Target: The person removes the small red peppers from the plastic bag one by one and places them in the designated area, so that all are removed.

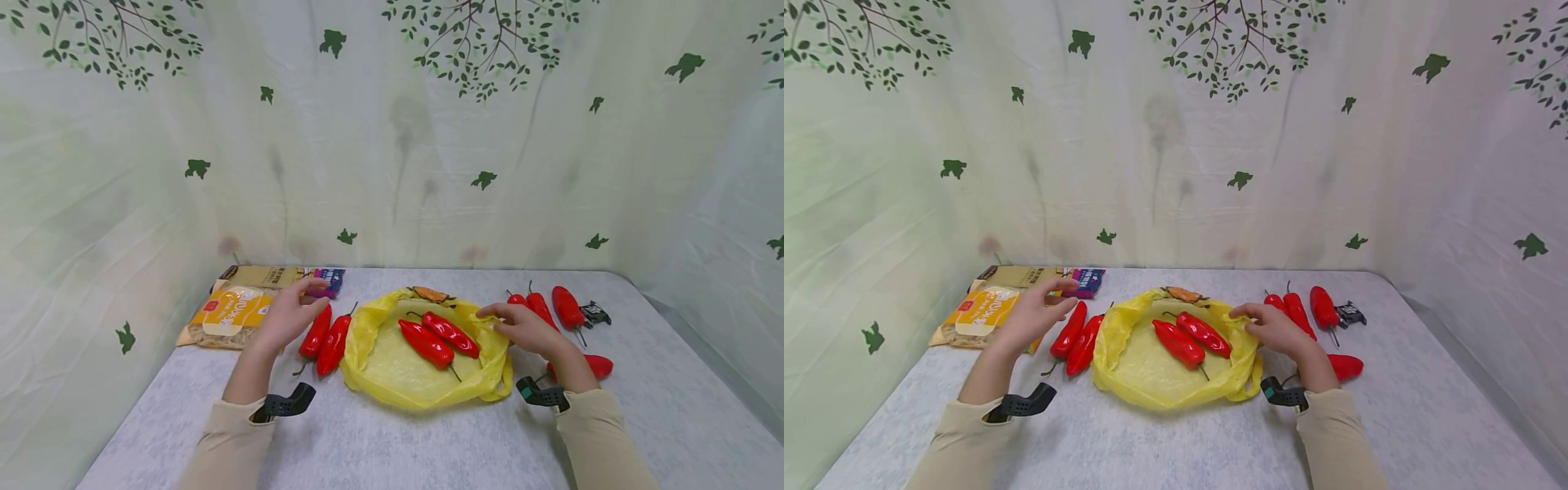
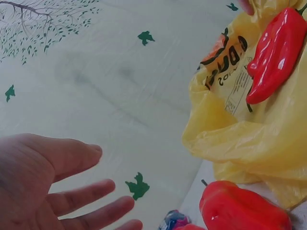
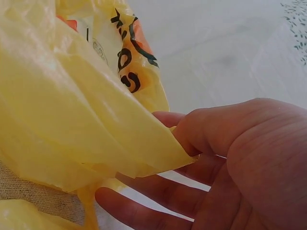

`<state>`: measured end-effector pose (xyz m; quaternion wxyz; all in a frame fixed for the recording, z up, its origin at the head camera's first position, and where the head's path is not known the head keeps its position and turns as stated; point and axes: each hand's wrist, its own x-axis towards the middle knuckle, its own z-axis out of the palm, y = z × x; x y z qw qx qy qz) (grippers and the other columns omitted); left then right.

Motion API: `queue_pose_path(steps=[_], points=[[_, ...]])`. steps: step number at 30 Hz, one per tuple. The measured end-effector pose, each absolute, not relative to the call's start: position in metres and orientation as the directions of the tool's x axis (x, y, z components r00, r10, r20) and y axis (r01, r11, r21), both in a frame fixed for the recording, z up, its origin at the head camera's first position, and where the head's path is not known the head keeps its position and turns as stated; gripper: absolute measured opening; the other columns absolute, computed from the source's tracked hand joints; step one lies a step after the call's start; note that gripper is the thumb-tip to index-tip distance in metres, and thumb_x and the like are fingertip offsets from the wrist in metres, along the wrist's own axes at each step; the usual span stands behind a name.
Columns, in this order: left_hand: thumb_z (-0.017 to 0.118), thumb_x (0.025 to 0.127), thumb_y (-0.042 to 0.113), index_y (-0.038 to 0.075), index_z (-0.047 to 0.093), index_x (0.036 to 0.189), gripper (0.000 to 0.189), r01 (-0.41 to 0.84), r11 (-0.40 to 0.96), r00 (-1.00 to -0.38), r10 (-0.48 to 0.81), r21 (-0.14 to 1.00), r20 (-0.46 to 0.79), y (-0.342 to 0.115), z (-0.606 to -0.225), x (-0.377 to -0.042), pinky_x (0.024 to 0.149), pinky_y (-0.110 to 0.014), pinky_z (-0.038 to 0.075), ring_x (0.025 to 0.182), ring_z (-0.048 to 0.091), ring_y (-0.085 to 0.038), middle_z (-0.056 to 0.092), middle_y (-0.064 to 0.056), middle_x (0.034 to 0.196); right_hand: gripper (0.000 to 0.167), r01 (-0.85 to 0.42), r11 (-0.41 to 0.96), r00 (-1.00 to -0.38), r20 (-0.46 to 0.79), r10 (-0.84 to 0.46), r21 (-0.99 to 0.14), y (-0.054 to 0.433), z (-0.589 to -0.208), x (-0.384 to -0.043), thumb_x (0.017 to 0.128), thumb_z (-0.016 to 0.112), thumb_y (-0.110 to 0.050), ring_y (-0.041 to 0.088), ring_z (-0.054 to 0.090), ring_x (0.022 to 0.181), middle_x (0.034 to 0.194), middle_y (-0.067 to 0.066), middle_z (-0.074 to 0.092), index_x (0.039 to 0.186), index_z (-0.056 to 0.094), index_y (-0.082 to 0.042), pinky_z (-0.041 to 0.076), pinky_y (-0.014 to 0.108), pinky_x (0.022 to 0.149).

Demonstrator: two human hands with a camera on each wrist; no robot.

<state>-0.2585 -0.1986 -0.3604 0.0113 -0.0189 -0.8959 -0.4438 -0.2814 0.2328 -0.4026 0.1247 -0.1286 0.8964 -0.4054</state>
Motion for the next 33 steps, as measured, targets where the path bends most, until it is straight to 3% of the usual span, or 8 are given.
queue_pose_path(steps=[13,22,33], points=[[0.062,0.098,0.022,0.021,0.057,0.135,0.038,0.219,0.602,-0.975,0.109,0.768,0.193,-0.176,-0.363,-0.257,0.094,-0.045,0.058,0.122,0.060,-0.028,0.059,-0.006,0.138,0.035,-0.116,0.638,-0.938,-0.128,-0.323,-0.761,0.233,-0.400,-0.279,0.097,0.056,-0.012,0.026,0.060,0.114,0.144,0.016,0.053,0.131,0.063,-0.015,0.061,0.036,0.086],[0.064,0.096,0.023,0.023,0.059,0.132,0.036,0.233,0.603,-0.972,0.128,0.763,0.196,-0.159,-0.361,-0.254,0.095,-0.043,0.058,0.121,0.061,-0.024,0.060,-0.001,0.136,0.034,-0.132,0.655,-0.937,-0.122,-0.327,-0.744,0.232,-0.396,-0.280,0.097,0.057,-0.013,0.026,0.059,0.115,0.144,0.016,0.054,0.131,0.063,-0.015,0.061,0.036,0.085],[0.064,0.096,0.016,0.016,0.059,0.133,0.037,0.301,0.564,-0.951,0.240,0.769,0.196,-0.145,-0.368,-0.251,0.100,-0.046,0.055,0.123,0.061,-0.026,0.059,-0.006,0.139,0.034,-0.116,0.650,-0.939,-0.131,-0.319,-0.751,0.231,-0.400,-0.280,0.097,0.059,-0.014,0.025,0.058,0.117,0.145,0.016,0.053,0.131,0.063,-0.017,0.061,0.036,0.087]])
